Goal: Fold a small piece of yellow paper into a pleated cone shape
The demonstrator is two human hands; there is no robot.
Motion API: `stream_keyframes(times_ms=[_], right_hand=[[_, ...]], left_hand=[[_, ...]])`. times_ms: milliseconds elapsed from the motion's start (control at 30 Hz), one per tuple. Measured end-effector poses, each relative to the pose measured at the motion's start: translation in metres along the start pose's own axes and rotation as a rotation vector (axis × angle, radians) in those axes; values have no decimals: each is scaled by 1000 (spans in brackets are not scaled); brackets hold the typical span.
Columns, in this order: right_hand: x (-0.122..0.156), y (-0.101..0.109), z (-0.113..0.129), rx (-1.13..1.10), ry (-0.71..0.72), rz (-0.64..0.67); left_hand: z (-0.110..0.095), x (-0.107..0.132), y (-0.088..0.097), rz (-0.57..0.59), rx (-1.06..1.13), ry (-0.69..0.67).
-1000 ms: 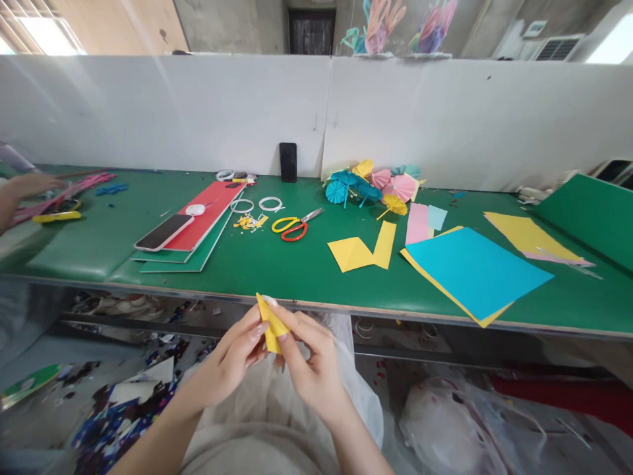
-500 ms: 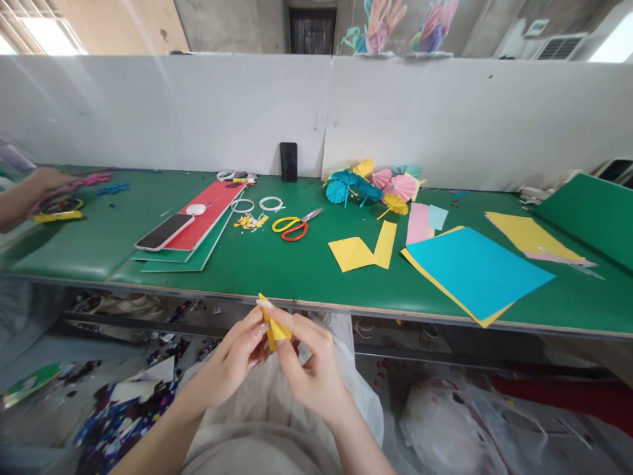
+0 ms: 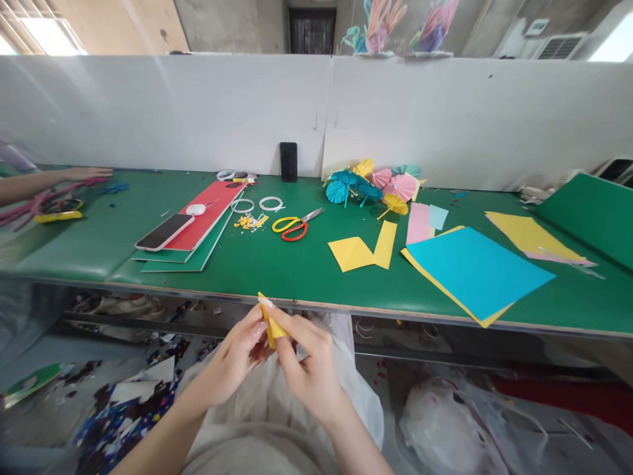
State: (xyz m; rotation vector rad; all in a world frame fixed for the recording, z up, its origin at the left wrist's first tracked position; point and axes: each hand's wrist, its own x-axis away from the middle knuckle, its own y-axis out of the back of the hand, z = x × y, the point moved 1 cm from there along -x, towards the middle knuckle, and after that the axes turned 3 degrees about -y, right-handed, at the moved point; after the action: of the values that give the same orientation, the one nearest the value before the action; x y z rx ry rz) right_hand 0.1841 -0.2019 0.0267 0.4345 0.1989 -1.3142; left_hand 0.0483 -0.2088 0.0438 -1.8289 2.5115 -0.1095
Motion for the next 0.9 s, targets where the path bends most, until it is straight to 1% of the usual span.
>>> stream_keyframes(times_ms=[167,267,333,467,533,667,733,833,900], right_hand=[[-1,1,-1,55,30,39],[-2,2,0,67,78,58],[-2,3,1,59,96,60],[-2,4,3,4,96,75],[-1,4,4,-55,65,99],[0,4,7,-230,-69,171],[0,4,8,-319,-133,183],[-1,5,6,-423,-214,194],[-1,6,4,-468,-244,204]], left_hand=[[7,-3,3,14,3,-17],[12,-4,5,28,-9,-45],[10,-3,4,7,-44,-38],[0,-2,-1,-31,-122,6],[-5,-3,-2,-26,-122,21],[-8,-5,-2,-38,-83,32],[-9,-5,-1,-46,-66,27],[-9,-5,-1,6,-1,28],[-10,-5,-1,37,18,23]])
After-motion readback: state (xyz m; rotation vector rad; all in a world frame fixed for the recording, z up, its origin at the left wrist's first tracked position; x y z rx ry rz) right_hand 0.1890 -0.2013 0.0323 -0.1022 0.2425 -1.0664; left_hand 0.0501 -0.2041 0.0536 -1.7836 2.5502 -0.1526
